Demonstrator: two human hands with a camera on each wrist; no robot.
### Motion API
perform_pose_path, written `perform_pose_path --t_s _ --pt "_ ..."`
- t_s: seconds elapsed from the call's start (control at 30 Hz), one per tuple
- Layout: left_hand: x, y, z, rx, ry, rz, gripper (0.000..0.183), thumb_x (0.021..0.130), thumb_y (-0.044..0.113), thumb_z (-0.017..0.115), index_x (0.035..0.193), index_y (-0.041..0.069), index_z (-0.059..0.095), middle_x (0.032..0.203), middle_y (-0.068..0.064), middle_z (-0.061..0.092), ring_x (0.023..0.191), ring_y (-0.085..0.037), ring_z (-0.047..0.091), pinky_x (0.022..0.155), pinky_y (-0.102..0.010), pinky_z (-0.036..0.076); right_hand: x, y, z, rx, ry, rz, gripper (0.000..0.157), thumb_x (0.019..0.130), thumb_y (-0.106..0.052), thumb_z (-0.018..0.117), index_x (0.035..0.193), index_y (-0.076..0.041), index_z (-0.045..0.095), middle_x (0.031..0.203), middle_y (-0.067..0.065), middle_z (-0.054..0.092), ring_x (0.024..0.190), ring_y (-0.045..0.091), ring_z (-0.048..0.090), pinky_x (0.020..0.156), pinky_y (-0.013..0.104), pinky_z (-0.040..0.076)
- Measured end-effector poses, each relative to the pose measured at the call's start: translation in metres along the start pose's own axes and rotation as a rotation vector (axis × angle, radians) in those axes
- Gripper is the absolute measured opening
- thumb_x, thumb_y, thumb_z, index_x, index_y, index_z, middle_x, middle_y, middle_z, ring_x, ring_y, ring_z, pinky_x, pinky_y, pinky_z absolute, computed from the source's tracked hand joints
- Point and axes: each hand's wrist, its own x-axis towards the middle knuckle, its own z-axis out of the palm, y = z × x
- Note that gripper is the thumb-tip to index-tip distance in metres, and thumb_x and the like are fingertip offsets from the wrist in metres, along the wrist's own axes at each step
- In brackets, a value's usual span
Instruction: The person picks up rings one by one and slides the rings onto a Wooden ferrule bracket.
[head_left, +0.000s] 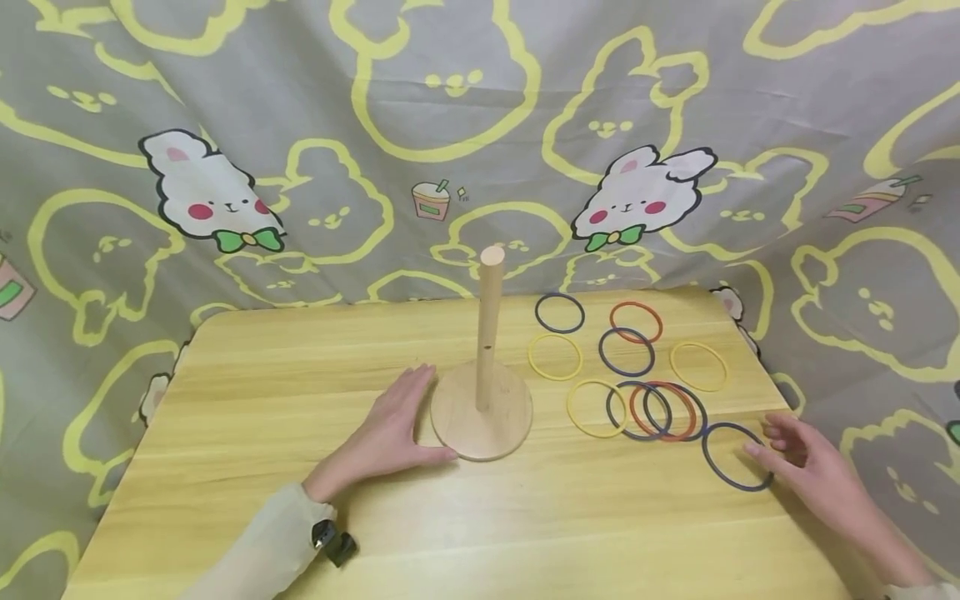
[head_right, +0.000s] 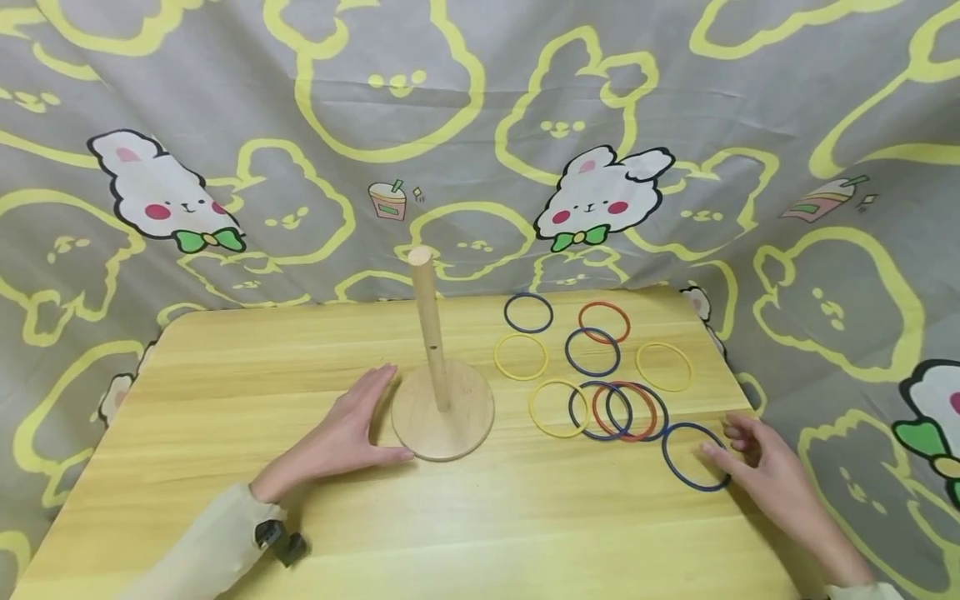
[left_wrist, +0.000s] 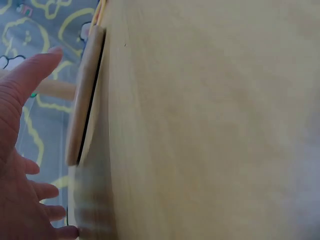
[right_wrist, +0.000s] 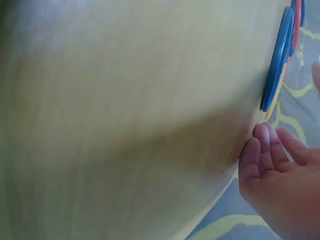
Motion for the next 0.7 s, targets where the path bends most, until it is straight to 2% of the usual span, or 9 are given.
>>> perform_pose_path --t_s 0.2,0.3,0.5,0.7 --pt "0.015 0.003 0.006 0.014 -0.060 0.023 0.138 0.075 0.069 0.093 0.171 -0.002 0.023 0.176 -0.025 0.026 0.161 -0.050 0.021 0.124 -0.072 0.019 0.000 0.008 -0.002 -0.058 0.003 0.021 0.053 0.103 -0.026 0.081 0.137 0.011 0.062 0.104 0.006 0.068 0.086 -0.005 0.058 0.072 0.011 0.044" --pt "0.022 0.004 0.009 0.036 -0.084 0.029 0.141 0.075 0.071 0.092 0.171 -0.003 0.022 0.176 -0.025 0.025 0.161 -0.049 0.020 0.124 -0.072 0.019 0.000 0.009 -0.003 -0.103 0.000 0.019 0.044 0.102 -0.028 0.082 0.129 0.005 0.069 0.095 -0.001 0.067 0.082 -0.003 0.059 0.070 0.013 0.043" --pt "0.026 0.004 0.011 0.069 -0.121 0.027 0.142 0.073 0.071 0.092 0.171 -0.004 0.022 0.175 -0.028 0.024 0.162 -0.050 0.018 0.125 -0.071 0.015 0.004 0.005 -0.005 -0.187 0.001 0.018 0.019 0.104 -0.027 0.079 0.106 -0.008 0.076 0.090 -0.004 0.072 0.076 -0.005 0.058 0.065 0.020 0.044" --pt "0.030 0.002 0.011 0.103 -0.138 0.033 0.144 0.072 0.074 0.091 0.172 -0.003 0.021 0.176 -0.028 0.022 0.163 -0.049 0.016 0.125 -0.070 0.015 0.012 0.003 -0.009 -0.233 -0.005 0.032 0.016 0.103 -0.026 0.078 0.098 -0.010 0.077 0.089 0.000 0.075 0.073 -0.007 0.056 0.065 0.025 0.045"
